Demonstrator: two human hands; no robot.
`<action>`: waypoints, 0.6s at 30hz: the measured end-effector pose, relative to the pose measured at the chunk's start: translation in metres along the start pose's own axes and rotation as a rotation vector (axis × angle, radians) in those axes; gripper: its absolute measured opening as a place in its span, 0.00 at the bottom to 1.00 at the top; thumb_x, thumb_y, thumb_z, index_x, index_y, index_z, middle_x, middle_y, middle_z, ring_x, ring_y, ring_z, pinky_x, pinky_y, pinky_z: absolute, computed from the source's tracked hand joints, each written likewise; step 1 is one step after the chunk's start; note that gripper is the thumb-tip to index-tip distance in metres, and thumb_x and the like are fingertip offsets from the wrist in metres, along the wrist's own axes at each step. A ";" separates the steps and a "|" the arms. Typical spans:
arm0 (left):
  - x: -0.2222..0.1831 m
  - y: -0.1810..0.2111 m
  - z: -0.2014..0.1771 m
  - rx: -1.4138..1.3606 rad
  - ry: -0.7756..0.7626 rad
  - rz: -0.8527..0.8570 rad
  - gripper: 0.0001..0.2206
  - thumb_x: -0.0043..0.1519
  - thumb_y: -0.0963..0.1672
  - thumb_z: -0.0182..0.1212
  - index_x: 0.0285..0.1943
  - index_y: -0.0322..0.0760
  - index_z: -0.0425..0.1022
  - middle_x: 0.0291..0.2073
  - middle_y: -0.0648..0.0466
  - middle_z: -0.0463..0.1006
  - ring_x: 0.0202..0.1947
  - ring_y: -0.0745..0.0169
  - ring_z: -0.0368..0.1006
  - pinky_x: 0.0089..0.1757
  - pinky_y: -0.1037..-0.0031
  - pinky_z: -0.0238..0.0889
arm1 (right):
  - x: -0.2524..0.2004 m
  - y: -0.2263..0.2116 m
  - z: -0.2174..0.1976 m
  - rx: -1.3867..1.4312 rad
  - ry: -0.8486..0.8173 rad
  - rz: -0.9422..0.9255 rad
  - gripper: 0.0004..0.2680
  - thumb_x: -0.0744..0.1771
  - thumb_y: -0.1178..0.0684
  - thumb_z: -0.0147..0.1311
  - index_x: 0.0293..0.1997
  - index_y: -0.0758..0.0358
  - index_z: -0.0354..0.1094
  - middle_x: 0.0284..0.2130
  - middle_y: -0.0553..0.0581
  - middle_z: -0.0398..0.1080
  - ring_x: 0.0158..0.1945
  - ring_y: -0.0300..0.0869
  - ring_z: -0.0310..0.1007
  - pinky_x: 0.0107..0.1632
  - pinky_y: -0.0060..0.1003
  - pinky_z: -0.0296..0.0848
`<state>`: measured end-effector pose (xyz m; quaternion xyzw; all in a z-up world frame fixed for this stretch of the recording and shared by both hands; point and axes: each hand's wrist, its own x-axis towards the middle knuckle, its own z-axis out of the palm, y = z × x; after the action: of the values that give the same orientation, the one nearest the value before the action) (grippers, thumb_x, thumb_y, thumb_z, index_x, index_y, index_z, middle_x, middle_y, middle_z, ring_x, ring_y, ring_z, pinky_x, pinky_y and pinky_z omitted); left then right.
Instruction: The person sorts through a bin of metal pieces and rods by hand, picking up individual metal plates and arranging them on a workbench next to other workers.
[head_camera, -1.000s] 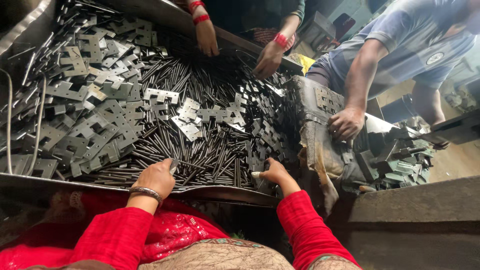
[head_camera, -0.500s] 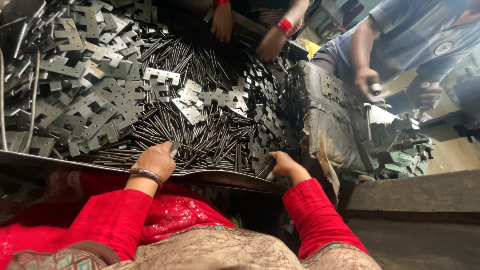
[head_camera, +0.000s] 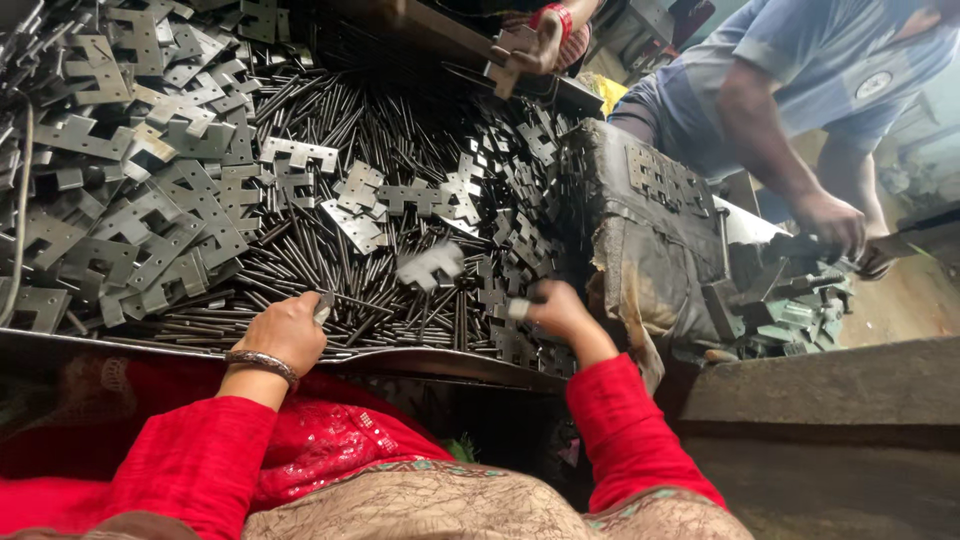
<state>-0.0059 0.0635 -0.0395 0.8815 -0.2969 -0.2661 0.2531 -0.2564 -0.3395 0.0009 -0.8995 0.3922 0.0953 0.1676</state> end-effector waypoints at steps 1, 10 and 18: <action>0.001 0.000 0.000 -0.006 0.003 -0.002 0.16 0.61 0.43 0.50 0.57 0.42 0.75 0.50 0.43 0.80 0.50 0.38 0.76 0.52 0.53 0.69 | -0.001 0.011 0.019 -0.113 -0.074 0.030 0.30 0.57 0.33 0.75 0.52 0.71 0.73 0.45 0.69 0.76 0.50 0.55 0.77 0.55 0.44 0.74; -0.001 0.004 -0.005 -0.009 -0.008 -0.006 0.17 0.60 0.43 0.50 0.57 0.43 0.76 0.48 0.41 0.80 0.49 0.36 0.76 0.52 0.52 0.68 | -0.030 0.005 0.040 -0.171 -0.147 0.032 0.40 0.50 0.39 0.77 0.65 0.60 0.60 0.57 0.68 0.69 0.63 0.60 0.66 0.63 0.49 0.67; -0.006 0.007 -0.011 -0.039 0.014 0.028 0.18 0.60 0.42 0.49 0.59 0.43 0.75 0.49 0.42 0.80 0.51 0.39 0.76 0.53 0.53 0.68 | -0.033 -0.021 0.045 -0.015 -0.114 0.213 0.38 0.50 0.40 0.77 0.62 0.63 0.64 0.53 0.68 0.73 0.60 0.55 0.72 0.61 0.44 0.70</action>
<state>-0.0060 0.0658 -0.0252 0.8739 -0.3023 -0.2622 0.2760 -0.2654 -0.2869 -0.0254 -0.8470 0.4747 0.1665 0.1717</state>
